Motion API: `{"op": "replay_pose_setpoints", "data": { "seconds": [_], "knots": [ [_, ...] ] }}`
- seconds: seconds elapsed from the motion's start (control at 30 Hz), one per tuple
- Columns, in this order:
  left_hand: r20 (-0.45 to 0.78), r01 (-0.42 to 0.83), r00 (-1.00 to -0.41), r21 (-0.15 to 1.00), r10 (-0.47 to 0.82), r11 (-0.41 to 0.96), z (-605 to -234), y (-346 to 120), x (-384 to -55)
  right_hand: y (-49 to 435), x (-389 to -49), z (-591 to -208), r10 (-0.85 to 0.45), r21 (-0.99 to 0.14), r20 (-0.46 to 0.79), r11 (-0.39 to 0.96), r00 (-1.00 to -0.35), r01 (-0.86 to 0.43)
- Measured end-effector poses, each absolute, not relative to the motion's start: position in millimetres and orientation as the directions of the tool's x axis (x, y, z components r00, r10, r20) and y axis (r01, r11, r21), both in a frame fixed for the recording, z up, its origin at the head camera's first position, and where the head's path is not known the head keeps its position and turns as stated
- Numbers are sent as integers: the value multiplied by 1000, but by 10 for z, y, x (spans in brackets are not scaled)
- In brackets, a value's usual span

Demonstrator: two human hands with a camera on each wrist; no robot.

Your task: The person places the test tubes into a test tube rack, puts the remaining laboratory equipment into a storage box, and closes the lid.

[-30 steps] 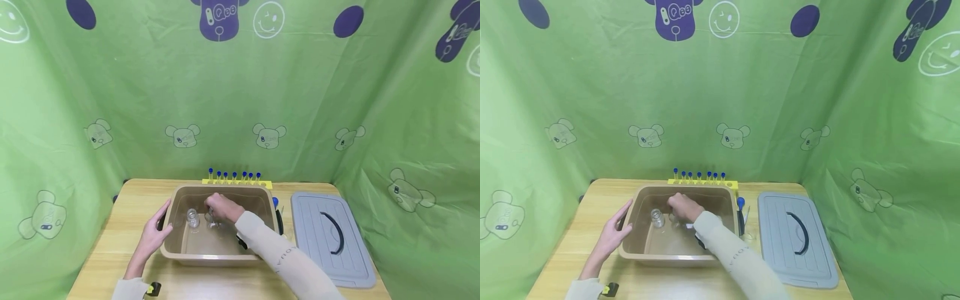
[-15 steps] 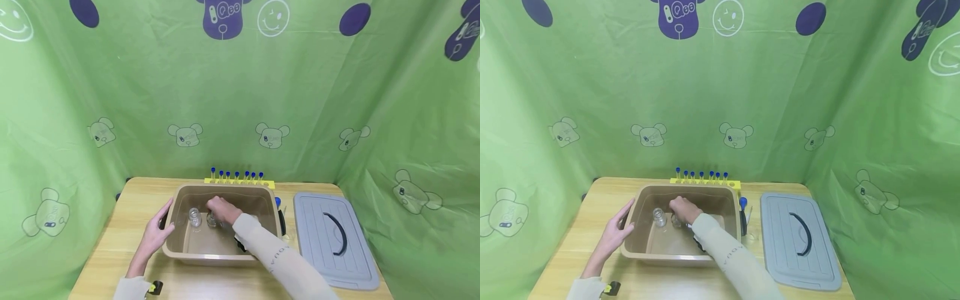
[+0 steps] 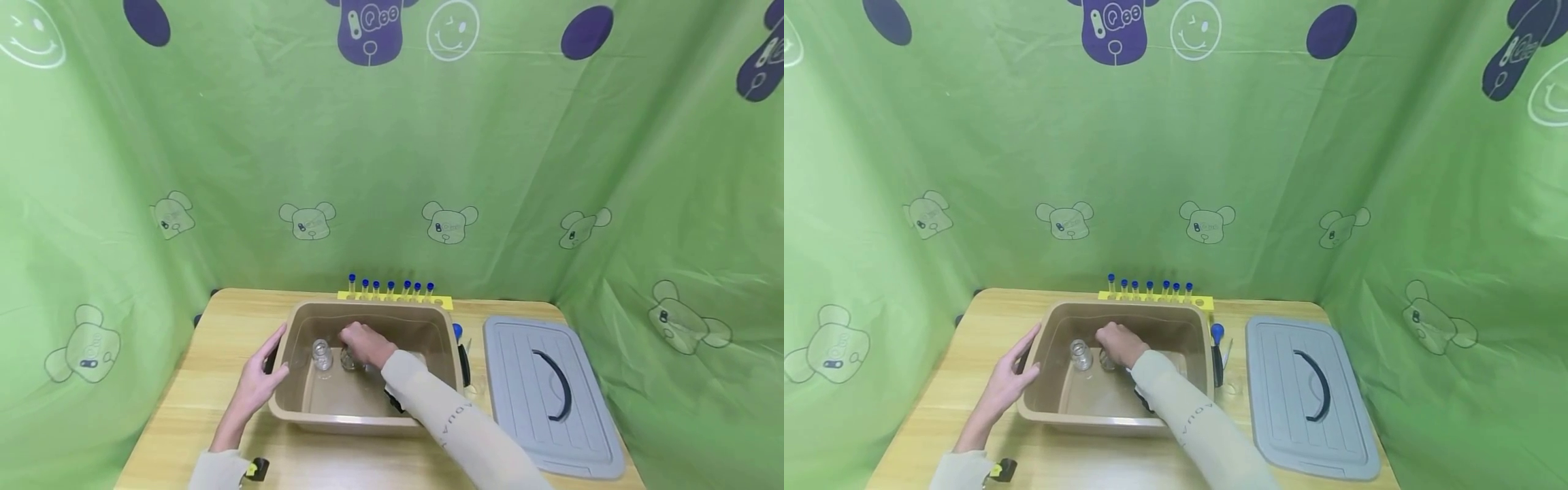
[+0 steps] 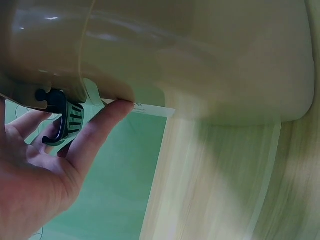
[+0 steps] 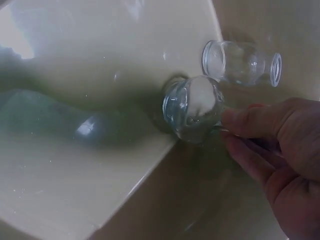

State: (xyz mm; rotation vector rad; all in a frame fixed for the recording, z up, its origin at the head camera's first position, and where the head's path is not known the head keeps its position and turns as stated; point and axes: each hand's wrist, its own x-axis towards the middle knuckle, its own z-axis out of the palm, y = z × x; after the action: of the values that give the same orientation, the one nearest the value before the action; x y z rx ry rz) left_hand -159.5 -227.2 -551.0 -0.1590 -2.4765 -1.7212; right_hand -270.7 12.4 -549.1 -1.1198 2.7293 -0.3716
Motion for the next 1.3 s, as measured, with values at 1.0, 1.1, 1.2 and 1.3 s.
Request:
{"op": "replay_pose_setpoints", "data": {
  "seconds": [1.0, 1.1, 1.2, 1.3],
  "knots": [
    [159, 153, -987, 924, 13, 349, -5467, -2277, -1510, 992, -2465, -4275, -574, -582, 180, 592, -799, -557],
    [157, 156, -987, 939, 21, 308, -5454, -2278, -1493, 1183, -2489, -4269, -524, -607, 216, 589, -824, -534],
    [152, 154, -988, 953, 27, 260, -5447, -2286, -1471, 1378, -2507, -4274, -462, -636, 244, 588, -853, -500],
    [144, 146, -989, 961, 28, 235, -5448, -2295, -1455, 1568, -2498, -4292, -394, -655, 260, 598, -881, -461]
  ]
}}
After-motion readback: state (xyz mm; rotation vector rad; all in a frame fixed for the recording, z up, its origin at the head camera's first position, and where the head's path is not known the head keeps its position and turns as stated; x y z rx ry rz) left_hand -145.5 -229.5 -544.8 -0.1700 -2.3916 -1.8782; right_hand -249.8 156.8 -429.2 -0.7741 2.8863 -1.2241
